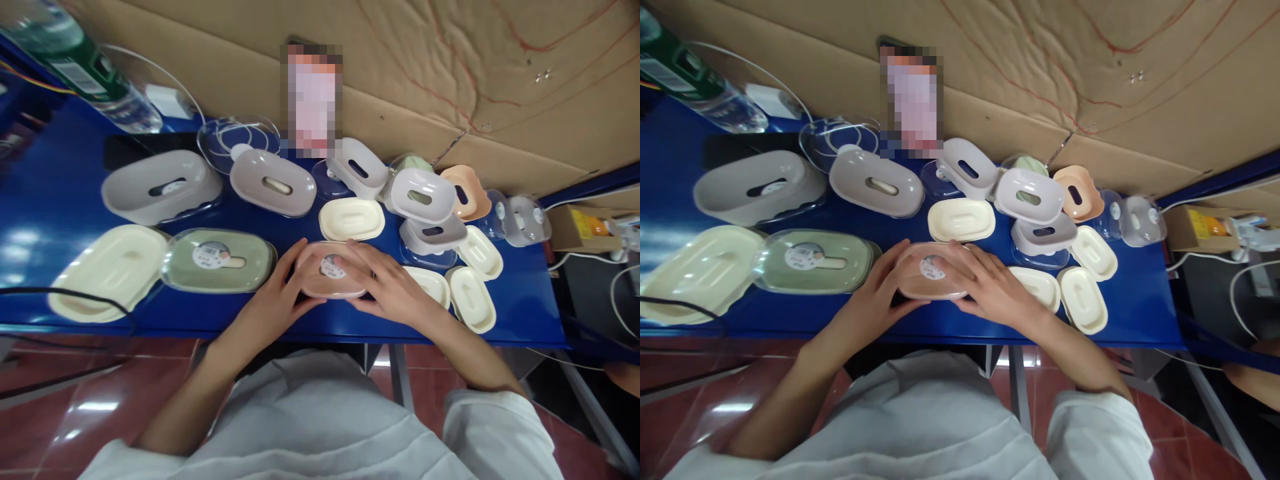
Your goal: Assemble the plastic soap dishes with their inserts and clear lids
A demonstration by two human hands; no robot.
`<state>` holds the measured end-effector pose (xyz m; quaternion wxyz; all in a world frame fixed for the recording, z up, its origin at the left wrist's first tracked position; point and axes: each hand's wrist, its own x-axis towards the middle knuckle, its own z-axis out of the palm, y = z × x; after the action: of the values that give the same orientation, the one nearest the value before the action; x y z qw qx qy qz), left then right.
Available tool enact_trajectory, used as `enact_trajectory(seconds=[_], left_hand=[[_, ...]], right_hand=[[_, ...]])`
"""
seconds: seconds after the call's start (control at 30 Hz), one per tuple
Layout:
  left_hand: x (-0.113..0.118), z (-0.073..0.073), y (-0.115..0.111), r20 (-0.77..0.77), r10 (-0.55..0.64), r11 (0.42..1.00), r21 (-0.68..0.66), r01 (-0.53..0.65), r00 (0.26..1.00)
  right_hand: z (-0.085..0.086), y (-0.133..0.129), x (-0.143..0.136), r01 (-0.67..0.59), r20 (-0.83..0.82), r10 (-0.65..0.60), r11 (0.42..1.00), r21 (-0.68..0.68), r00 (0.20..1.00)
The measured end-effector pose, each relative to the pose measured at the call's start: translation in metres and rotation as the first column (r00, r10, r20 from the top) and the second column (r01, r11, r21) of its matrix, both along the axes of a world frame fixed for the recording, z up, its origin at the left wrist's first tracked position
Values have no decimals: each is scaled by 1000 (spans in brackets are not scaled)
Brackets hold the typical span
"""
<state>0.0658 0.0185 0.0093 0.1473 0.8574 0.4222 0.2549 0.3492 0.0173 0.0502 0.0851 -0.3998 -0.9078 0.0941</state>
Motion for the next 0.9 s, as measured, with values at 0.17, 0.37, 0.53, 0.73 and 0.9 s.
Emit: enact_trajectory(seconds=[0.17,0.37,0.53,0.73,0.9], left_hand=[[0,2,2,40,-25,999,-26,27,999],[-2,10,-12,24,-22,986,164,18,999],[-14,14,-21,-19,83,932,357,-71,996],[-26,14,-16,-86,258,853,487,-185,962],[-55,12,-11,-116,257,880,438,-183,959]], right_hand=[[-1,4,1,-27,-33,26,999,-35,999],[9,14,13,46,-91,-43,998,32,995],[4,17,18,287,28,-295,945,156,955],[-3,18,17,225,52,-235,963,150,971],[-1,16,17,178,-21,-177,971,159,984]])
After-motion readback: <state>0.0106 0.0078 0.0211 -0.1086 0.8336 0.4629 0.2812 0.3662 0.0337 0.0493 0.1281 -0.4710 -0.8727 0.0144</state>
